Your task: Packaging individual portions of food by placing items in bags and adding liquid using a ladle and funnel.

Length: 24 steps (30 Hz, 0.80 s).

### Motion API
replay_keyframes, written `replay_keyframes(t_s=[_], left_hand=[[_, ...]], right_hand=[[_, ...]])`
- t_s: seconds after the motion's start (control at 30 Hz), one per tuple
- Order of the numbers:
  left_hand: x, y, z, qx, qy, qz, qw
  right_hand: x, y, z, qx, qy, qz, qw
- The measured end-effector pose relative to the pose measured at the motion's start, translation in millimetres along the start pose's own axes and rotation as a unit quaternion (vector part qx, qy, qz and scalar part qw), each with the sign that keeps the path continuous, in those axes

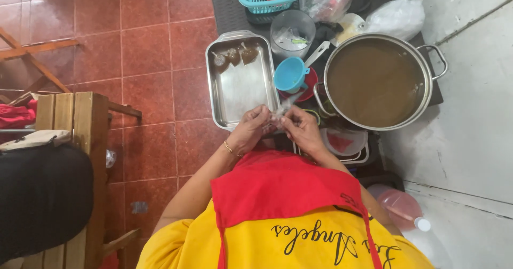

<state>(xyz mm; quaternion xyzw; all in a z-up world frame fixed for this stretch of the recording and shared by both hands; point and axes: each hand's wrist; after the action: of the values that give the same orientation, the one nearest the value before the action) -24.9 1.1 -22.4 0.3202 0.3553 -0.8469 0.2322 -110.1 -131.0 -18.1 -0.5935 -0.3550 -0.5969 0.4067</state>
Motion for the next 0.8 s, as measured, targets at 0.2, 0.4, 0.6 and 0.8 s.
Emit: replay_keyframes(t_s=[0.2, 0.4, 0.6, 0.8], left_hand=[[10.6, 6.2, -0.3, 0.025, 0.152, 0.102, 0.983], [4.2, 12.5, -3.6, 0.052, 0.070, 0.125, 0.988], [4.8, 7.9, 8.7, 0.031, 0.212, 0.123, 0.969], [-19.6, 3.3, -1.7, -0.106, 0.361, 0.211, 0.902]], right_hand=[[-4.3, -0.6, 5.7, -0.076, 0.129, 0.035, 0.988], [23.4, -7.8, 9.0, -0.005, 0.240, 0.049, 0.970], [-36.7, 5.9, -9.3, -0.108, 0.078, -0.020, 0.991], [-11.9, 3.4, 14.4, -0.027, 0.167, 0.026, 0.985]])
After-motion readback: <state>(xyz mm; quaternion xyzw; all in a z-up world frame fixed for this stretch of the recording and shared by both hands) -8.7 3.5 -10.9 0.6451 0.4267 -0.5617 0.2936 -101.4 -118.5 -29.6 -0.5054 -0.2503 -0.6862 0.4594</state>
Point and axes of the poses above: each hand's wrist, its own y-axis towards the middle knuckle, its own z-axis out of the palm, x = y × z, and after that the axes turned 4 degrees about -x, right-handed
